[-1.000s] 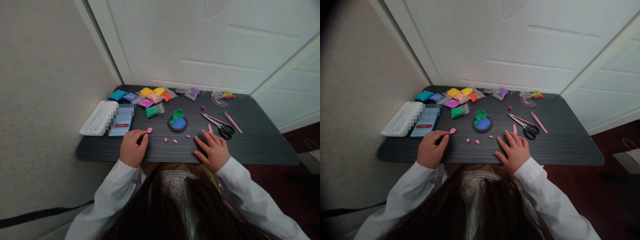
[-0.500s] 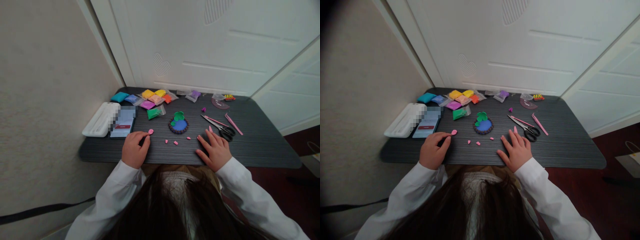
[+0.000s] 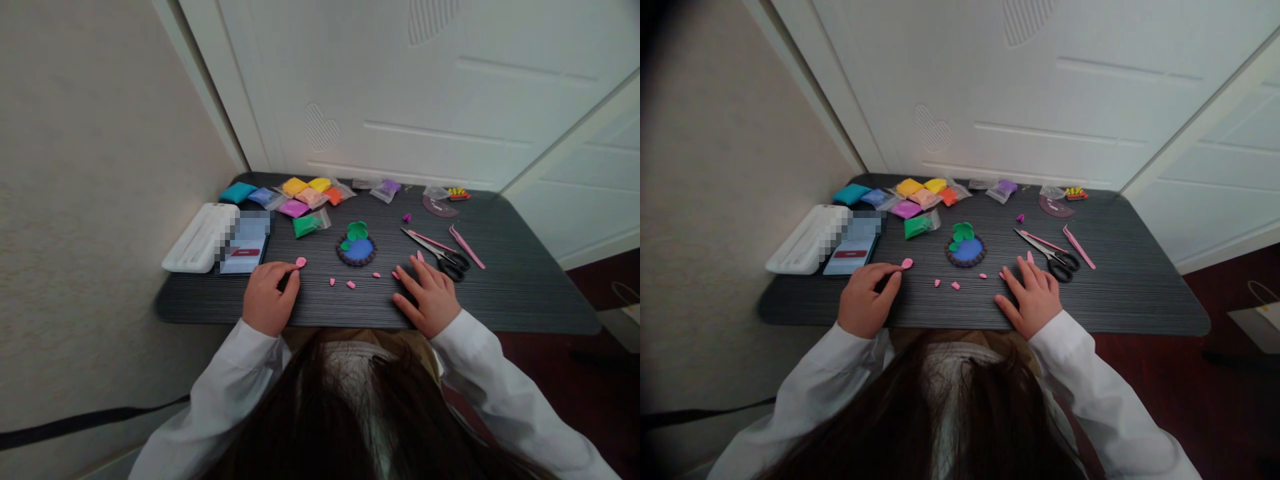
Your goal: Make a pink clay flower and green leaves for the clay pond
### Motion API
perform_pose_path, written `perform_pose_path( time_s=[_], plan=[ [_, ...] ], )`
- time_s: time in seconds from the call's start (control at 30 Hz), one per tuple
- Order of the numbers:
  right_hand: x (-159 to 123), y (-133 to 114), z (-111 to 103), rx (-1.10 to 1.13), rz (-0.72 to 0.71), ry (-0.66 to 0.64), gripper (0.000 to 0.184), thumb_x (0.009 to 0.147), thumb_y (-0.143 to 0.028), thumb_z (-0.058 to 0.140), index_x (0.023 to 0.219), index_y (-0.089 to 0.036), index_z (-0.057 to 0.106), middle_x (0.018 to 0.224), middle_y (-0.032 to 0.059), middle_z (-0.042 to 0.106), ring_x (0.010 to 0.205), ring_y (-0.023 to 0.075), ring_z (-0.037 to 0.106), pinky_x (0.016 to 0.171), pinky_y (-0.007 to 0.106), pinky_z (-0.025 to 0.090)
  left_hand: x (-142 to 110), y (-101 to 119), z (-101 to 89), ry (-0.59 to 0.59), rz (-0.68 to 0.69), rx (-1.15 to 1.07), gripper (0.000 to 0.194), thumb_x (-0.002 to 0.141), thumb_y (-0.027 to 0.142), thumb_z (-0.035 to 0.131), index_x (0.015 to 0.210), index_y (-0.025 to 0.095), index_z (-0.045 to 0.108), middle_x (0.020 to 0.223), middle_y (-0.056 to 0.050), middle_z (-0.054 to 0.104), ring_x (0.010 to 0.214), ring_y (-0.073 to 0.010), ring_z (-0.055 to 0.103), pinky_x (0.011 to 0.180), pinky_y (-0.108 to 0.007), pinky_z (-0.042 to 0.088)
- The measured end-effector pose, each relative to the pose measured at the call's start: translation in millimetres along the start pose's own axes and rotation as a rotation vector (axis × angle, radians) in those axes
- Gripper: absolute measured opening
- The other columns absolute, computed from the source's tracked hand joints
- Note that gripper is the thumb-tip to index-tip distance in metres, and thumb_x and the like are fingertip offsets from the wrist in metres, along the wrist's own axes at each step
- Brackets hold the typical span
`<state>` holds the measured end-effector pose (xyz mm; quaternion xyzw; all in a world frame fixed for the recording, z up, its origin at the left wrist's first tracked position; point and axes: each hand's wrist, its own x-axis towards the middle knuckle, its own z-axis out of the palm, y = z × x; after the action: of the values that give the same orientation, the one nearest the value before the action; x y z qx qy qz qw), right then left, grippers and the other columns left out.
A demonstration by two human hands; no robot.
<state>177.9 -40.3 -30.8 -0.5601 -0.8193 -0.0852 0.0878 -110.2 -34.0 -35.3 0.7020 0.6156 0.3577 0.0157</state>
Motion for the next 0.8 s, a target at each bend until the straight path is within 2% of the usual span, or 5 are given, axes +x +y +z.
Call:
perform_pose_path(
  time_s=[0.23, 0.4, 0.6, 0.8],
  plan=[
    [4, 12, 1, 0.002, -0.051, 0.027, 0.043, 0.079, -0.042, 0.038, 0.119, -0.025, 0.043, 0.132, 0.0112, 0.031, 0.117, 0.0276, 0.029, 0.087, 0.044, 0.024, 0, 1, -0.1, 0.001, -0.008, 0.008, 0.018, 0.075, 0.025, 0.045, 0.085, 0.018, 0.059, 0.088, -0.005, 0.062, 0.087, -0.018, 0.053, 0.082, -0.033, 0.038],
    [5, 11, -3, -0.006, -0.113, -0.013, 0.041, 0.079, -0.044, 0.037, 0.117, -0.03, 0.044, 0.133, 0.0101, 0.029, 0.118, 0.0271, 0.027, 0.089, 0.045, 0.02, 0, 1, -0.5, -0.005, -0.007, 0.003, 0.019, 0.075, 0.025, 0.045, 0.085, 0.018, 0.059, 0.088, -0.005, 0.062, 0.087, -0.018, 0.053, 0.082, -0.032, 0.038],
    [6, 11, -2, -0.024, -0.048, -0.035, 0.046, 0.079, -0.047, 0.034, 0.118, -0.024, 0.045, 0.133, 0.0128, 0.029, 0.119, 0.0274, 0.026, 0.09, 0.045, 0.02, 0, 1, -0.3, -0.003, 0.002, 0.018, 0.019, 0.075, 0.025, 0.046, 0.085, 0.017, 0.059, 0.087, -0.005, 0.062, 0.086, -0.017, 0.052, 0.082, -0.031, 0.038],
    [4, 1, -2, 0.049, -0.124, -0.036, 0.046, 0.08, -0.044, 0.036, 0.118, -0.021, 0.044, 0.125, 0.0096, 0.041, 0.114, 0.025, 0.032, 0.092, 0.043, 0.018, 0, 0, 0.1, 0.001, 0.011, 0.024, 0.019, 0.075, 0.025, 0.046, 0.086, 0.016, 0.059, 0.086, -0.005, 0.062, 0.086, -0.0159, 0.052, 0.082, -0.03, 0.038]
  ],
)
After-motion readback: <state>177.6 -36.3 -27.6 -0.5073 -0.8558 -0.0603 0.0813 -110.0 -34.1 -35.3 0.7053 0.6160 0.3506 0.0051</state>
